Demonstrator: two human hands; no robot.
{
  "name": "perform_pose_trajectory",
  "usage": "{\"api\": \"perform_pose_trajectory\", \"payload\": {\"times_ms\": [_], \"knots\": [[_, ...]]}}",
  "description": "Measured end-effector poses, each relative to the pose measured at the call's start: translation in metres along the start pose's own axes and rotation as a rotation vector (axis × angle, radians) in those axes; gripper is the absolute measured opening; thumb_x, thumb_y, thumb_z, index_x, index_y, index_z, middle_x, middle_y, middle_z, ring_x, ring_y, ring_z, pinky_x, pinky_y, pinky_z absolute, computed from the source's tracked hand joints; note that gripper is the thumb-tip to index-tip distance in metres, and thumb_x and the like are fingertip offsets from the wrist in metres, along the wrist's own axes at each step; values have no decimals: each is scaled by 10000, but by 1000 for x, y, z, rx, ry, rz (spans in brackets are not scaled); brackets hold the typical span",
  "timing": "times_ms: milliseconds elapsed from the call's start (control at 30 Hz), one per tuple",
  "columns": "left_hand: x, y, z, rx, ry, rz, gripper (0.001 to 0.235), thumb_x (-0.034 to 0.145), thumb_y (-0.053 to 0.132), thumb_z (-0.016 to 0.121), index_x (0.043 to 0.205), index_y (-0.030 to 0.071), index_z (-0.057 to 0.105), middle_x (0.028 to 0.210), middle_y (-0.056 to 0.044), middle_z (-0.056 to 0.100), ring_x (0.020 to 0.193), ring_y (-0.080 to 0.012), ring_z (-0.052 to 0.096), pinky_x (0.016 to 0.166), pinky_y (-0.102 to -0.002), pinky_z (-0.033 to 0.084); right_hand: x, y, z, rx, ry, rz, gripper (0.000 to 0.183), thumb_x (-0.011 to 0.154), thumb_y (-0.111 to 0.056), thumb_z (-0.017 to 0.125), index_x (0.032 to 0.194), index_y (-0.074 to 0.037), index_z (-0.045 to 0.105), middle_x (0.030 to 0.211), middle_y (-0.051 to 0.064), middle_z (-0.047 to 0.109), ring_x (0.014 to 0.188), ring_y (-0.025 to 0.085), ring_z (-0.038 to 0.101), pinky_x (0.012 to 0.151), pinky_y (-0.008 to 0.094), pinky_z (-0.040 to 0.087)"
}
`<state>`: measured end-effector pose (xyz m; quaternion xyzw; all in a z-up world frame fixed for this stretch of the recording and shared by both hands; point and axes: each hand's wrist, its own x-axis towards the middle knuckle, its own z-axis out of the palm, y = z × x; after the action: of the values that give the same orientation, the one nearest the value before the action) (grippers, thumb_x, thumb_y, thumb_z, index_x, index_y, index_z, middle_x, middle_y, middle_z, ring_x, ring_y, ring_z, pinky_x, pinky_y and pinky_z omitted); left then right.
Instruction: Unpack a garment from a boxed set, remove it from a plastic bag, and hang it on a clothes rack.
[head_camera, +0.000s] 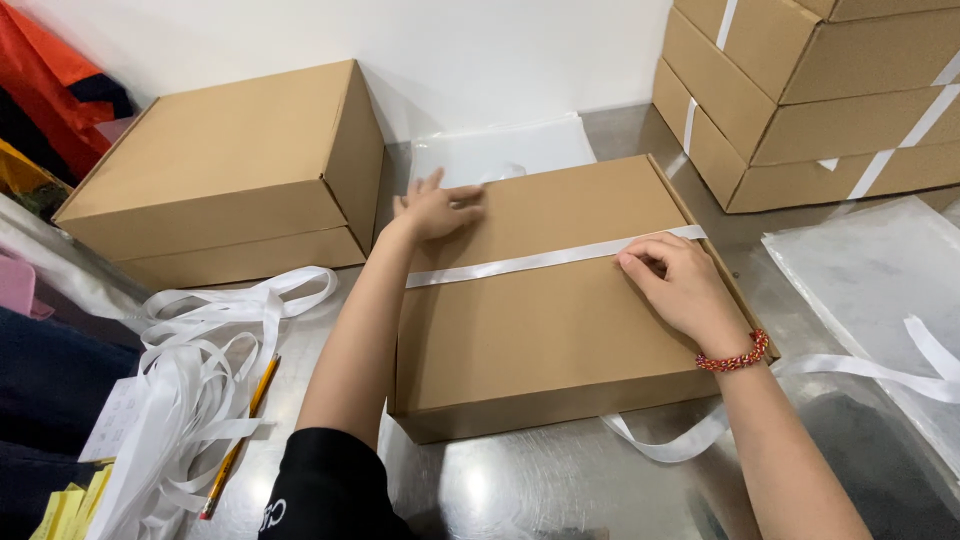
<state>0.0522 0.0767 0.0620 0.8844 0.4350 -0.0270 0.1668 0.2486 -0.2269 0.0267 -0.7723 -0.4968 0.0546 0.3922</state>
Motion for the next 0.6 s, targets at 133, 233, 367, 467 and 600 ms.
{"api": "perform_pose_trajectory", "payload": {"times_ms": [133,233,367,467,600], "knots": [[54,-58,29,58,247,-212,647,1036,603,546,1619,331,475,1783,-184,95,1612,-479,63,1229,-774,127,2,6,2,6,-12,49,178,1008,-256,696,1046,-150,835,1198,34,796,1137,303,707,982,422,543],[35,-62,29,-94,312,-176,589,1055,458,591,1590,221,529,1735,-251,147,1584,-514,104,1190,-789,184,3,5,2,5,-9,13,182,1009,-235,692,1048,-124,831,1194,63,796,1130,329,708,976,440,545],[2,-65,42,-131,355,19,504,1058,604,594,1451,296,658,1690,-163,295,1558,-452,233,1173,-716,332,-1,7,0,-10,10,-49,173,1005,-217,702,1045,-102,826,1178,99,797,1119,369,712,960,473,547],[-50,-53,52,-162,324,114,451,1070,592,569,1431,340,668,1644,-104,401,1545,-418,298,1155,-704,371,-13,8,-17,57,11,-71,193,1009,-201,702,1080,-61,814,1230,147,787,1176,407,701,993,495,536],[-99,-54,80,-121,613,292,414,961,436,668,1284,196,766,1527,-132,554,1426,-368,443,1116,-538,376,-43,21,-56,115,167,200,244,1021,-136,661,1232,-78,769,1247,45,758,1034,240,706,912,348,554]]}}
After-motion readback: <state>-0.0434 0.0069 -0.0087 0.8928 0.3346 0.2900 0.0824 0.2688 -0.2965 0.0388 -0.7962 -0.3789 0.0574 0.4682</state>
